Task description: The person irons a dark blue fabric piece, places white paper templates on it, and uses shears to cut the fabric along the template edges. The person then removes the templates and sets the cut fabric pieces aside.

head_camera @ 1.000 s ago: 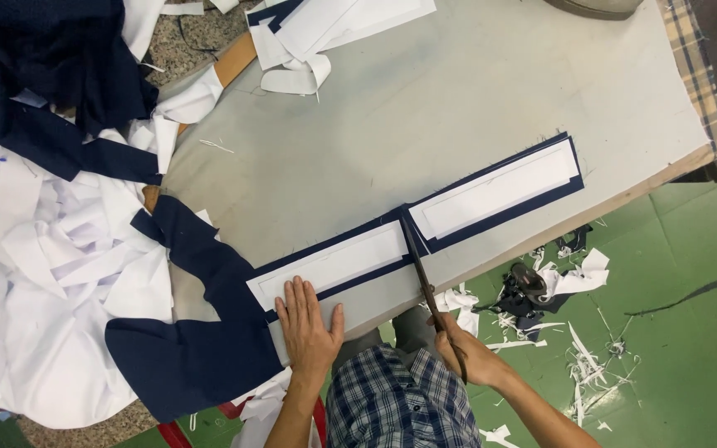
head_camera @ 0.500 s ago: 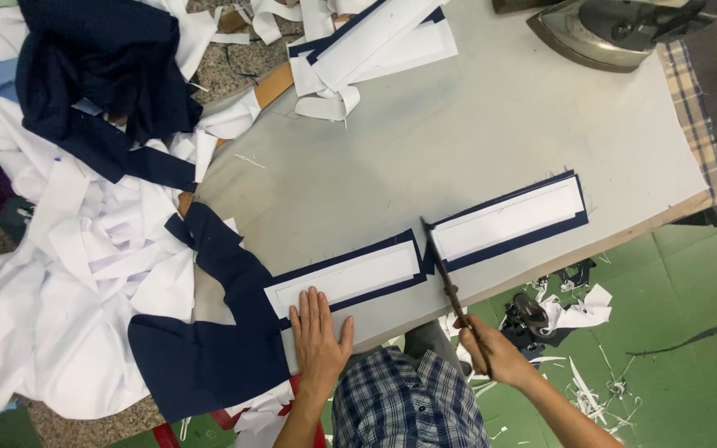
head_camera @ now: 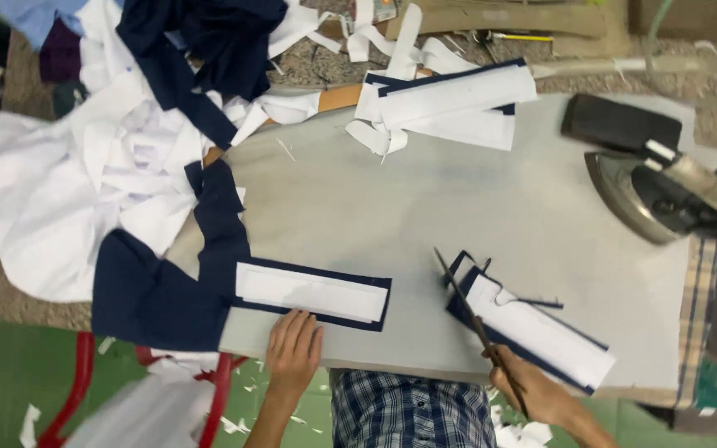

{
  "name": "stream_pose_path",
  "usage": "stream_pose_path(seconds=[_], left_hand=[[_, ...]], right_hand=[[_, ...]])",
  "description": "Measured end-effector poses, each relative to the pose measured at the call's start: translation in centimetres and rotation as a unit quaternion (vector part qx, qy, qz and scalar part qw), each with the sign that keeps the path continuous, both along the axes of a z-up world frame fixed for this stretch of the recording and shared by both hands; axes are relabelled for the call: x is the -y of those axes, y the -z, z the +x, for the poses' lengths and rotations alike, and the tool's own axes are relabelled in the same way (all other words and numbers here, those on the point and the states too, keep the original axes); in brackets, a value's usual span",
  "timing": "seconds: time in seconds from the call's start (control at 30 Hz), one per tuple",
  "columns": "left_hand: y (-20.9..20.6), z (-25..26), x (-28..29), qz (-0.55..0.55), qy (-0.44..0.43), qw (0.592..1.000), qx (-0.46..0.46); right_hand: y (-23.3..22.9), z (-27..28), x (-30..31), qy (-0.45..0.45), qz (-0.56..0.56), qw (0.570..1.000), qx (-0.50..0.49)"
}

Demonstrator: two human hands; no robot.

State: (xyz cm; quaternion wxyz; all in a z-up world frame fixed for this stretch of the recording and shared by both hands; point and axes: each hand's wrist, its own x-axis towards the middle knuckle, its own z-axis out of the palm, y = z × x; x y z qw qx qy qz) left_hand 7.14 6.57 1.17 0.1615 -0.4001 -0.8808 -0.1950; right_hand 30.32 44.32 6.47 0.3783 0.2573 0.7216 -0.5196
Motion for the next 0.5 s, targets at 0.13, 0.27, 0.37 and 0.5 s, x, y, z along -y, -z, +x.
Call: stream_pose_path(seconds=[0.13,0.27,0.37,0.5], left_hand=[[-1.6,6.7,-10.3,0.043,-0.095,0.993,0.059],[-0.7,9.0,-15.6,0.032,-0.209,0.975,0.064],[-0.7,8.7,-16.7,-0.002,-0.25,0.968,0.035],[0.7,9.2,-16.3,-0.049,-0.25,0.967,-0.011]], right_hand=[[-1.4,-1.4,-6.3,-0.101,-0.092,0.991,-0.002],[-3.1,-1.8,-9.6,-0.188,-0.112,0.975,0.036],[-2.4,-1.2,-11.0,-0.215,-0.122,0.968,0.039],[-3.7,-1.9,-11.2,-0.203,-0.152,0.964,0.078]])
